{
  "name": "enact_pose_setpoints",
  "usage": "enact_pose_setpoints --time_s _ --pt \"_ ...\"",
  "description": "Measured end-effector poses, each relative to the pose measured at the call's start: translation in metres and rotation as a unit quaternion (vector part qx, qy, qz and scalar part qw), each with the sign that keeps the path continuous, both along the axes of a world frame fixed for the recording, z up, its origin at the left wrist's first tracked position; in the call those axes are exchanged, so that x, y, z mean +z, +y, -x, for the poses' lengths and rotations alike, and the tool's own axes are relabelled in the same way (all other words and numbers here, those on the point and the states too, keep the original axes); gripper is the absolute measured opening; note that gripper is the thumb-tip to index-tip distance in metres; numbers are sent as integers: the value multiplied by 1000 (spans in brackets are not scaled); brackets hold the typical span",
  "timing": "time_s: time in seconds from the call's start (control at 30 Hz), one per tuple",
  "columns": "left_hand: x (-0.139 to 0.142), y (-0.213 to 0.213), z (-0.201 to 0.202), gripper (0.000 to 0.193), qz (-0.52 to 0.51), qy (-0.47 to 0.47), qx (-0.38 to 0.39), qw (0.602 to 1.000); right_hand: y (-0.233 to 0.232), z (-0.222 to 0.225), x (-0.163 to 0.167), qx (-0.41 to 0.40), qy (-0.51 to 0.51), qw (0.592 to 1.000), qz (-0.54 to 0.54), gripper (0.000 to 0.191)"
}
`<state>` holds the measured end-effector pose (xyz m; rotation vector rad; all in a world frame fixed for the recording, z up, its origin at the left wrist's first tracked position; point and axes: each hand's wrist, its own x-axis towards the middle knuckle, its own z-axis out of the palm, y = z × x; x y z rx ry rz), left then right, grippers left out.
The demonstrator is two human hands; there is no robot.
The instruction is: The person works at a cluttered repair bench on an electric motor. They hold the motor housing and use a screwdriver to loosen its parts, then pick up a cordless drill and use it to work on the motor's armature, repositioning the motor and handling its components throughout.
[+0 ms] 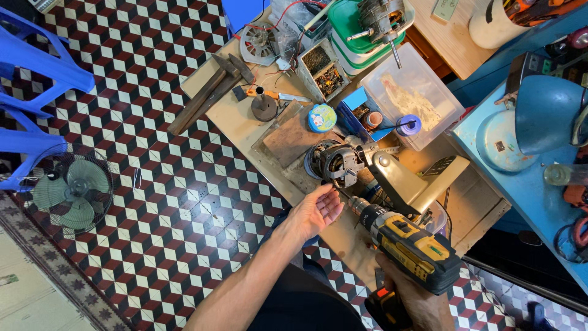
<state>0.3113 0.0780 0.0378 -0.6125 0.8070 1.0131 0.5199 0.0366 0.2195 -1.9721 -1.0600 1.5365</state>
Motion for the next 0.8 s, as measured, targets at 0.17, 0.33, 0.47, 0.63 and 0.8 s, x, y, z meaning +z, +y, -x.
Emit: enact_pose_setpoints --time_s 0.17,0.33,0.47,0.63,0.8 --pt "2 5 0 23 2 -1 -4 1000 -4 -2 -4 -21 11 1000 8 28" --pt "8 7 2 22 -13 0 -13 1000 -10 -9 -2 30 -4 1000 -2 36" --pt "13 13 3 21 -23 -1 -30 999 -16 -13 -1 -19 16 1000 -7 40" --pt "16 12 10 19 -46 23 -97 994 -15 -15 -1 -13 10 1000 -10 40" --pt "9 17 10 20 -54 37 -107 992 -12 -13 4 -37 63 997 -24 43"
